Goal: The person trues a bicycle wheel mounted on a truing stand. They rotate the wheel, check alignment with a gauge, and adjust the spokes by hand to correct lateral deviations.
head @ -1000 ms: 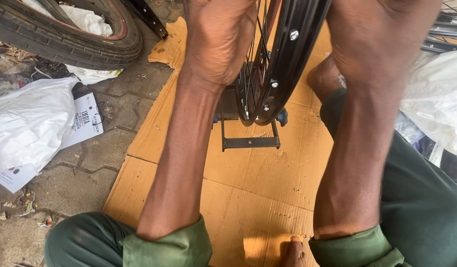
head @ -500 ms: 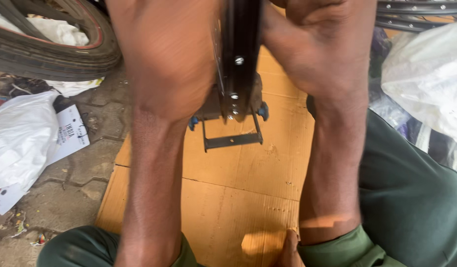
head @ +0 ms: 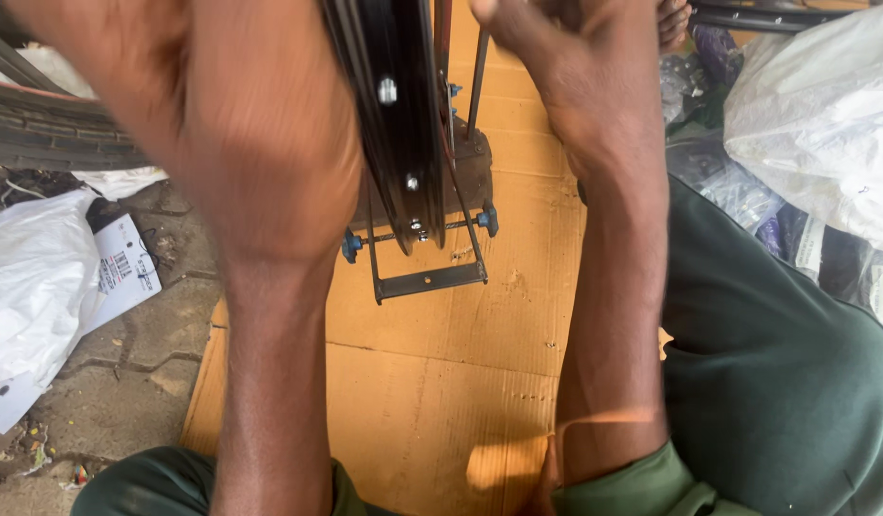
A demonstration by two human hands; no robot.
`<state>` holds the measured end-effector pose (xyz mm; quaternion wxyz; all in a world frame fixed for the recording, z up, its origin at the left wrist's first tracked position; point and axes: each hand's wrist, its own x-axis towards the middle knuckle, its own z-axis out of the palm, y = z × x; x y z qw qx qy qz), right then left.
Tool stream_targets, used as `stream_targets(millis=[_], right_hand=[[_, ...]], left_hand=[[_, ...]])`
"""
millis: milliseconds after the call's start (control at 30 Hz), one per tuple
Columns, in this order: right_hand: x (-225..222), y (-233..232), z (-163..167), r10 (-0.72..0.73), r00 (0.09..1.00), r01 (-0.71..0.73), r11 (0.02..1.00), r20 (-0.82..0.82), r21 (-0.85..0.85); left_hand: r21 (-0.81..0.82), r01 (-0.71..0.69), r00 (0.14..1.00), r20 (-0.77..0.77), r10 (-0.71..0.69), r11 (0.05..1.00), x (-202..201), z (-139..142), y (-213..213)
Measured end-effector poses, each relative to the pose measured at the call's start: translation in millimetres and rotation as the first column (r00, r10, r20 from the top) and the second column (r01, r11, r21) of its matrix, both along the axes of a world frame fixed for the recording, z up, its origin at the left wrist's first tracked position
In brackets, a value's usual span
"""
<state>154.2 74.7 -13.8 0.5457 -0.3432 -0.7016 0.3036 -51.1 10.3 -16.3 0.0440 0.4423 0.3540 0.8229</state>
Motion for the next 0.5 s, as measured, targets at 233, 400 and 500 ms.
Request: stream_targets(millis=[233,400,500], right_hand=[[12.5,-31.4,-60.3,-0.065,0.991,-0.004,0.866,-0.119,-0.500],[1.3,-47.7,-82.7,-0.047,0.985,-0.047,0.847,-0.163,-0.529],[-1.2,-51.8,-82.9,-0.080,0.984,-0.033,0.791,-0.156,-0.611]], left_hand=[[-0.189,0.107,0.980,-0.144,-0.136,0.976,13.1,-41.9,-47.4],[-0.587,0.156,0.972,-0.051,-0.229,0.794,8.5,-81.4,-54.5],[-0.554,0.084,0.968,-0.153,-0.200,0.829,6.9,-81.8,-55.9]])
